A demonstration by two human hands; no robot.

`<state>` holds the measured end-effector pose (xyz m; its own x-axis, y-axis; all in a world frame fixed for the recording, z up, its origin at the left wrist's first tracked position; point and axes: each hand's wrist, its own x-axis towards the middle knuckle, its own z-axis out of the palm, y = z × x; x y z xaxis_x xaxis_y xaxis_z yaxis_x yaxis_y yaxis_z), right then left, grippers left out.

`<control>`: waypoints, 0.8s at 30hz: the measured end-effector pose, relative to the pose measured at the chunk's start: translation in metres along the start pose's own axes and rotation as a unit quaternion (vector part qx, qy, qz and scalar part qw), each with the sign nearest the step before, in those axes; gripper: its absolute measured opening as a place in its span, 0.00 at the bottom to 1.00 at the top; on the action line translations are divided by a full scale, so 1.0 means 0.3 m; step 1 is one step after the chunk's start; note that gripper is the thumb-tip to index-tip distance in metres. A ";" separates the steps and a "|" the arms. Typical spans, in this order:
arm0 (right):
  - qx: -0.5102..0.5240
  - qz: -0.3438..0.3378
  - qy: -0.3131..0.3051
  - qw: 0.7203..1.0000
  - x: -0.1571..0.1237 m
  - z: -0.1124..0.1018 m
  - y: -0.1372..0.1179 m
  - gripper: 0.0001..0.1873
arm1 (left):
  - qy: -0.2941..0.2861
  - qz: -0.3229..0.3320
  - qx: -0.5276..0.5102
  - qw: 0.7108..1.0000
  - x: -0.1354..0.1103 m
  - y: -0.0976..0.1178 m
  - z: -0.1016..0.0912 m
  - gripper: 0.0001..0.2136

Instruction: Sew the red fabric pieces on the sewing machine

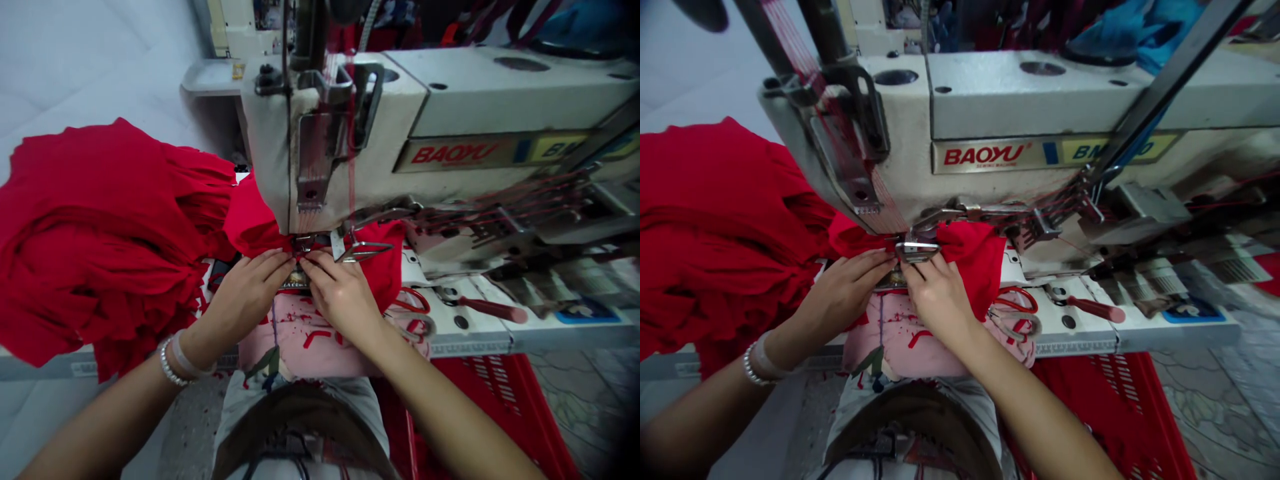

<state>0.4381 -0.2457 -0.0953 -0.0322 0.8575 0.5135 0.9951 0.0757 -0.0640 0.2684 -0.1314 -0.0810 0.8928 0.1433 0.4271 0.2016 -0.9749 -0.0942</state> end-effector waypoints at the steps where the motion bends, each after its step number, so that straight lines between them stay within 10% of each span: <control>1: -0.021 -0.010 -0.002 1.000 0.004 -0.001 -0.007 0.16 | -0.003 0.002 0.004 1.000 0.001 0.003 -0.002 0.17; 7: -0.096 -0.097 0.023 0.990 0.017 -0.016 -0.045 0.14 | 0.005 0.011 -0.024 1.000 0.007 0.021 -0.002 0.16; 11: 0.000 -0.115 0.098 0.988 -0.090 -0.051 -0.009 0.10 | 0.102 -0.187 -0.130 0.968 -0.038 -0.006 0.017 0.14; 14: 0.080 0.153 0.201 0.964 -0.233 -0.065 0.052 0.12 | 0.086 -0.420 -0.296 0.854 -0.114 -0.041 0.014 0.29; 17: 0.294 0.375 0.059 0.877 -0.344 -0.094 0.108 0.14 | -0.037 -0.539 -0.487 0.686 -0.200 -0.077 -0.015 0.26; 19: 0.425 0.406 0.016 0.809 -0.358 -0.140 0.124 0.14 | 0.017 -0.583 -0.536 0.610 -0.243 -0.106 -0.041 0.23; 21: 0.427 0.429 0.176 0.776 -0.315 -0.190 0.115 0.12 | 0.151 -0.578 -0.572 0.562 -0.254 -0.132 -0.062 0.20; 24: 0.187 0.258 0.385 0.866 -0.177 -0.201 0.058 0.08 | 0.294 -0.474 -0.637 0.533 -0.190 -0.137 -0.076 0.16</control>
<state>0.4628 -0.3208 -0.0720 0.6237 0.2426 0.7431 0.7534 0.0666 -0.6542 0.1999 -0.1034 -0.0809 0.2771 0.9607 -0.0160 -0.3220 0.1085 0.9405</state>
